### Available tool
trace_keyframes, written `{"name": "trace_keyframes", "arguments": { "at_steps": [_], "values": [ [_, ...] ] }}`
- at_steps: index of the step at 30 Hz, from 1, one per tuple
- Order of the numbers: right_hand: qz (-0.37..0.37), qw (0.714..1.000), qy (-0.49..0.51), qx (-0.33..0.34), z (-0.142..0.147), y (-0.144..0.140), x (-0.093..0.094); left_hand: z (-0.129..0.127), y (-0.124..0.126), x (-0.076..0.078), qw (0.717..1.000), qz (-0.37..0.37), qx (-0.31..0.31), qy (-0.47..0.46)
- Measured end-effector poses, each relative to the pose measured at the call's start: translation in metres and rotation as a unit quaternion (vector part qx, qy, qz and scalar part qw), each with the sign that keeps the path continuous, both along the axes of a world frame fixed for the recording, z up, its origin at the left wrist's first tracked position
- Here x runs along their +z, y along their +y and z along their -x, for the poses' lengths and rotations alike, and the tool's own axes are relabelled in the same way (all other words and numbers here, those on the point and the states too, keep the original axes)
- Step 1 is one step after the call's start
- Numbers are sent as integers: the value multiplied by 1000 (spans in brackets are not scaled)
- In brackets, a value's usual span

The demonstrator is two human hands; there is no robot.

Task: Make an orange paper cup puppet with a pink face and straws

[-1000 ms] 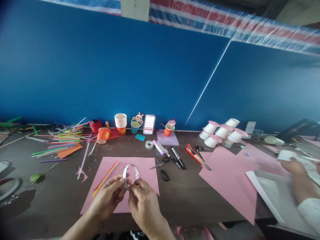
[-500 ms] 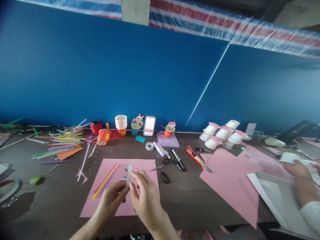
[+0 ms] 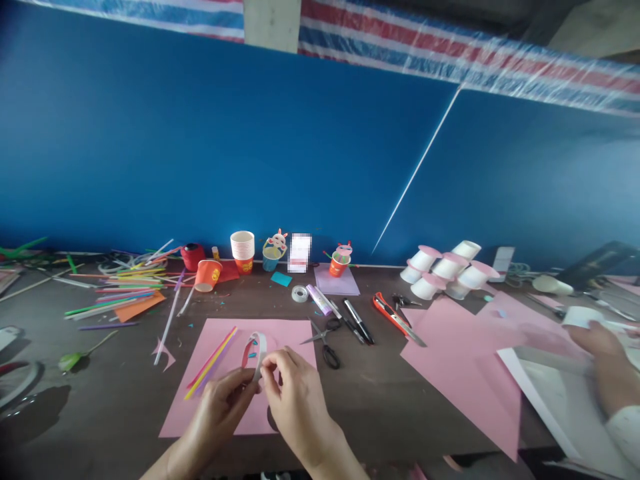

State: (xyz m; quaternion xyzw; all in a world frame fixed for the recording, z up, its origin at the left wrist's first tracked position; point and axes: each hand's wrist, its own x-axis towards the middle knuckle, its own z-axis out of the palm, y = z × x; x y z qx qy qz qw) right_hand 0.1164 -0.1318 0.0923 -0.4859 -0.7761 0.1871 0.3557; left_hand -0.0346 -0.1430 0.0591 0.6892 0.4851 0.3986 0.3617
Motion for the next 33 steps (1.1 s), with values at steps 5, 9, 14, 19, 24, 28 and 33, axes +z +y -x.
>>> {"name": "trace_keyframes", "arguments": {
  "at_steps": [5, 9, 14, 19, 24, 28, 33],
  "values": [
    [76, 997, 18, -11, 3, -4, -5, 3, 2, -2, 998, -28, 10, 64],
    [81, 996, 36, -9, 6, -9, -8, 6, 2, -3, 998, -16, 27, 63],
    [51, 998, 9, 20, 6, -11, -3, 10, 2, -1, 984, -127, 40, 115],
    [6, 1000, 0, 17, 7, -10, -4, 12, 2, -2, 962, -223, 41, 155],
    [-27, 999, 17, 36, 8, -12, -14, 11, -1, 2, 954, -239, 40, 177],
    [-13, 1000, 4, 26, 10, -19, -19, 12, -5, 6, 952, -243, 38, 181],
    [-20, 998, -29, 53, 14, -30, -19, 21, -14, 12, 937, -272, 27, 216]
  ]
}}
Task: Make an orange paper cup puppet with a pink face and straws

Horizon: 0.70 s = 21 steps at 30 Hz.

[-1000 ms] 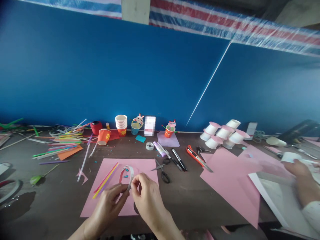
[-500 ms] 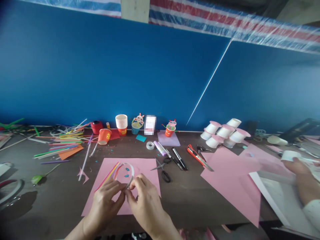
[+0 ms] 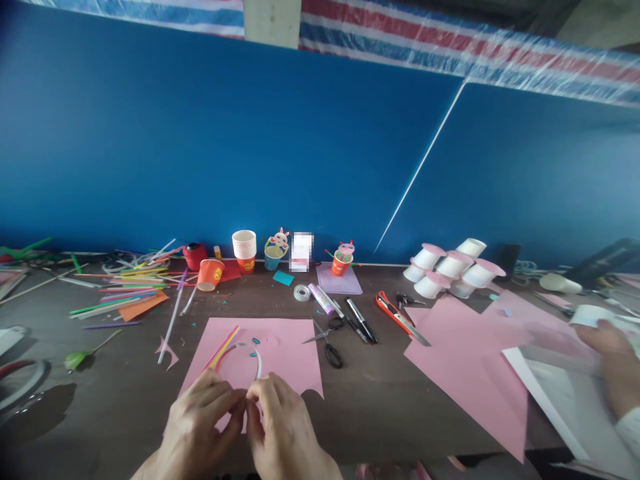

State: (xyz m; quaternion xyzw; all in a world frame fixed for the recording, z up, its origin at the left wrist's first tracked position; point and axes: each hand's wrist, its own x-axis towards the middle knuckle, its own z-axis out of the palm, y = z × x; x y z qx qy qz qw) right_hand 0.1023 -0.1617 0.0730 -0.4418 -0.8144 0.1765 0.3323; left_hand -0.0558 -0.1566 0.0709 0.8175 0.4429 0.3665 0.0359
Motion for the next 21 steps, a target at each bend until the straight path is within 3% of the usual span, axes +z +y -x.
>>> {"name": "trace_keyframes", "arguments": {
  "at_steps": [4, 11, 17, 21],
  "values": [
    [-37, 999, -12, 8, 7, -3, -7, 7, -4, 4, 999, -2, -23, 44],
    [-67, 997, -4, 34, 16, 3, -21, 13, -2, -5, 998, 64, -21, -3],
    [-28, 999, -1, 16, 17, 5, -8, 17, 2, -5, 999, 36, -4, 36],
    [-1, 1000, -13, 14, 17, 7, 0, 18, 3, -6, 996, 42, -25, 76]
  ]
}}
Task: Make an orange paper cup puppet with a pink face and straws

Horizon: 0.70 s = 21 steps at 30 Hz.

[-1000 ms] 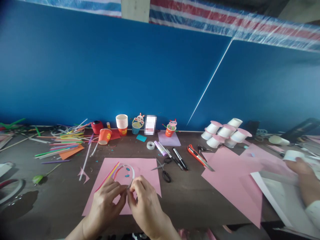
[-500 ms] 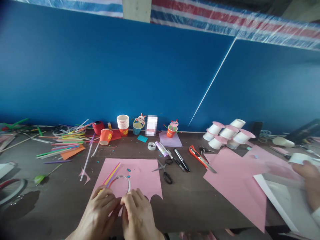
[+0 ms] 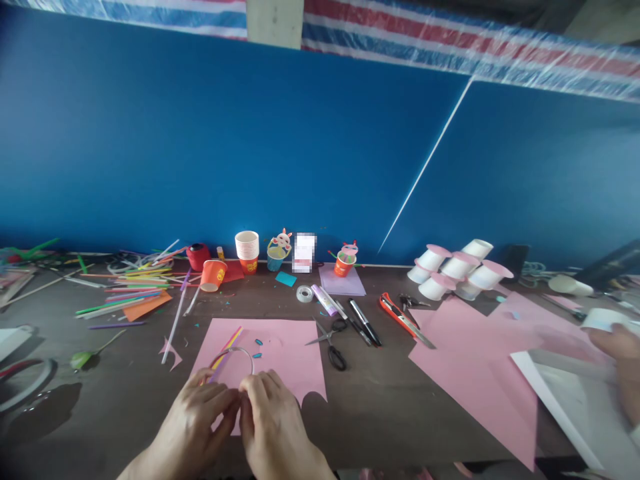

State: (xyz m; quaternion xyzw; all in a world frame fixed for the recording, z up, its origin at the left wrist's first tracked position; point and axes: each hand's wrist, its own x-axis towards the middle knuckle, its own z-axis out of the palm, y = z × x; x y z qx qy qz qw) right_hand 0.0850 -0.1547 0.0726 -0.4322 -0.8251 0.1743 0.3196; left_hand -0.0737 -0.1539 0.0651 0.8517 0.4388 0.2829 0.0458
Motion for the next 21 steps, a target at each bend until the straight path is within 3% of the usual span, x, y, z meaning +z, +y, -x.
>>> {"name": "trace_keyframes", "arguments": {
  "at_steps": [4, 8, 11, 14, 18, 21],
  "values": [
    [-30, 998, 6, 51, 1, 2, -1, 2, 0, 0, 999, 27, -5, -30],
    [-164, 975, 48, 141, 4, 7, -1, 2, 0, 11, 991, 55, 30, -118],
    [-214, 958, 51, 183, 6, 14, 7, 1, -1, 23, 978, 82, 58, -184],
    [-230, 949, 48, 210, 7, 20, 17, 1, -2, 29, 950, 159, 90, -253],
    [-237, 940, 38, 242, 11, 19, 28, 7, 2, 28, 893, 260, 100, -354],
    [-235, 943, 61, 227, 12, 15, 32, 30, 15, 26, 879, 249, 125, -388]
  ]
}}
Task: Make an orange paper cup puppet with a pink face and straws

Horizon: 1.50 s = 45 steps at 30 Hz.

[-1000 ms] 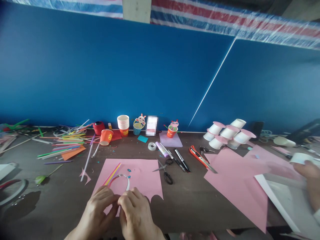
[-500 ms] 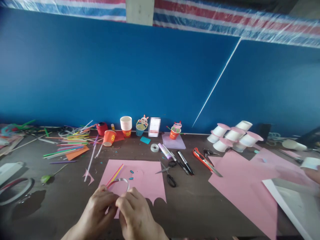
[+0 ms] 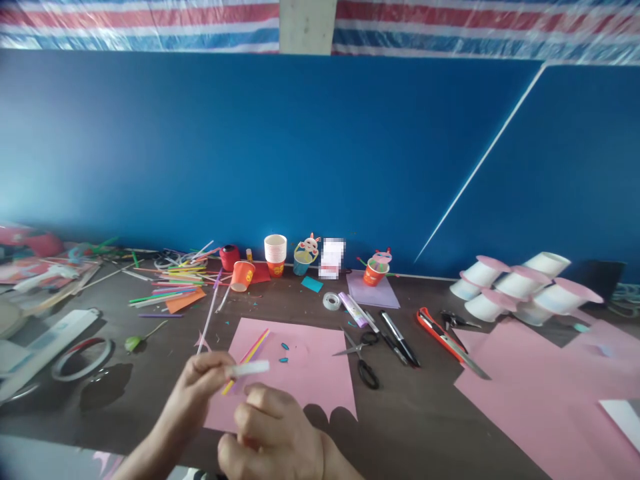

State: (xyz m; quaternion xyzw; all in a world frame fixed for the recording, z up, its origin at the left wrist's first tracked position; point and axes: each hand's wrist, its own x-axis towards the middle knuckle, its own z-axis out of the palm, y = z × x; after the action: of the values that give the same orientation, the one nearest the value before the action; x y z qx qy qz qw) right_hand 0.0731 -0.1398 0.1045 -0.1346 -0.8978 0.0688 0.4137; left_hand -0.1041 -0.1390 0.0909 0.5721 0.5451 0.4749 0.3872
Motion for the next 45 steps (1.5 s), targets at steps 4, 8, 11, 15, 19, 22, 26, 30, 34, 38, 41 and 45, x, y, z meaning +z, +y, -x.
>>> {"name": "trace_keyframes", "arguments": {
  "at_steps": [4, 8, 11, 15, 19, 22, 26, 30, 34, 38, 41, 45],
  "values": [
    [134, 979, 121, -96, -8, 6, 0, 60, 38, -4, 949, -87, 177, 247],
    [353, 906, 156, -175, -19, 23, -13, 125, 85, -24, 836, -165, 164, 498],
    [446, 858, 198, -159, -21, 30, -26, 151, 109, -45, 810, -120, 108, 564],
    [484, 823, 247, -167, -22, 33, -33, 135, 113, -59, 822, -126, 141, 537],
    [469, 831, 246, -171, -21, 35, -37, 61, 83, -52, 946, -117, 28, 300],
    [451, 847, 222, -172, -19, 35, -39, -2, 55, -41, 994, 13, -97, 43],
    [408, 875, 175, -193, -20, 29, -41, -48, 37, -34, 971, 115, -109, -177],
    [398, 885, 132, -205, -28, 21, -45, -58, 36, -47, 969, 129, -108, -181],
    [432, 864, 118, -231, -34, 18, -55, -62, 34, -63, 989, 103, -85, -58],
    [444, 840, 117, -289, -37, 23, -70, -68, 34, -70, 995, 78, -60, -7],
    [488, 827, 65, -272, -39, 33, -80, -70, 37, -73, 996, 71, -55, -1],
    [480, 826, -66, -289, -44, 54, -86, -68, 39, -80, 995, 76, -50, 32]
  ]
}}
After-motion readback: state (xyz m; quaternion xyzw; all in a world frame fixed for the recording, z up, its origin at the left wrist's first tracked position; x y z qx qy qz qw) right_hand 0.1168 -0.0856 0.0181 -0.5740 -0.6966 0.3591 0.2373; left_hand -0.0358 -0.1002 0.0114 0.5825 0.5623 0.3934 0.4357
